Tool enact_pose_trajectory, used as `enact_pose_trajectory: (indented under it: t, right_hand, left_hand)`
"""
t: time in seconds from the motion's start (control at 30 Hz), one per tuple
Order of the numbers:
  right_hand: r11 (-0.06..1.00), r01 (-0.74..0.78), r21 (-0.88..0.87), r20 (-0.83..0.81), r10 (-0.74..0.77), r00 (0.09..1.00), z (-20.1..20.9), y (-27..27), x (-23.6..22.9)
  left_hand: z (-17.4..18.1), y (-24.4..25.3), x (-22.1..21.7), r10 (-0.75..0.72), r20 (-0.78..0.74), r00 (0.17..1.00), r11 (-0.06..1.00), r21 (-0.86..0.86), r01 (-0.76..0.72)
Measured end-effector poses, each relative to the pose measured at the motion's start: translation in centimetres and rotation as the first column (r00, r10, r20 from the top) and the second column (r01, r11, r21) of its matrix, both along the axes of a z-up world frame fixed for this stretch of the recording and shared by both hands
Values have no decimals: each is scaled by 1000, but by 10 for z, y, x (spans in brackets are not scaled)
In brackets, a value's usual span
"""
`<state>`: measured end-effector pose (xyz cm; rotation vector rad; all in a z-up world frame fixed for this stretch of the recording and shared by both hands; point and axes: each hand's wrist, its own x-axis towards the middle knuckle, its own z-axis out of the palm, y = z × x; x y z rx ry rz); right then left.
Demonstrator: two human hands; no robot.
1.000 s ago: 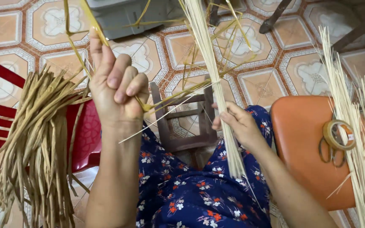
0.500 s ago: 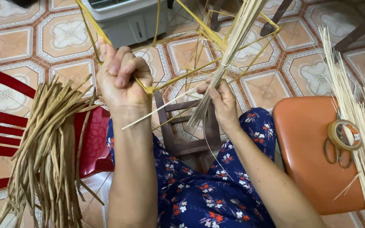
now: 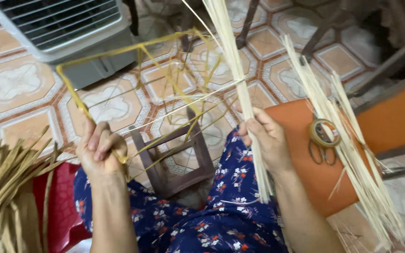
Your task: Weaving thin bamboo strips into a rectangular frame structure.
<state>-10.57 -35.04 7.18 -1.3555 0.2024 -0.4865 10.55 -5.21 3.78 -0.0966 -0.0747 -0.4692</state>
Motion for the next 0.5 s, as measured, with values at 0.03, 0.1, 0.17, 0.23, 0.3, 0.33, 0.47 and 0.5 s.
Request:
enact_pose_trajectory:
  t: [0.03, 0.1, 0.17, 0.23, 0.3, 0.33, 0.47, 0.5]
  right_hand:
    - [998, 62, -14, -60, -63, 996, 13, -11, -17]
    - [989, 131, -68, -69, -135, 988, 25, -45, -61]
    - [973, 196, -120, -77, -206, 976, 39, -75, -106]
    - [897, 377, -231, -211, -424, 881, 52, -99, -157]
    - [857, 447, -256, -187, -498, 847, 60, -105, -198]
    - [824, 495, -275, -157, -546, 823, 65, -106, -218]
    - [714, 581, -391, -144, -671, 727, 75, -97, -242]
    - [671, 633, -386, -194, -730, 656, 74, -93, -241]
  left_hand:
    - [-20, 2, 2, -40, -4, 999, 999, -10, 40]
    - [-50, 4, -2, -52, -26, 998, 998, 21, 53]
    - [-79, 6, -6, -62, -47, 997, 996, 54, 64]
    - [-108, 12, -14, -48, -21, 999, 996, 73, 49]
    - [-122, 20, -21, -93, -20, 995, 993, 75, 94]
    - [-128, 26, -23, -113, -12, 994, 990, 81, 113]
    - [-162, 48, -20, -53, 30, 998, 953, 299, 42]
    - [-163, 53, -18, -79, 14, 997, 935, 347, 70]
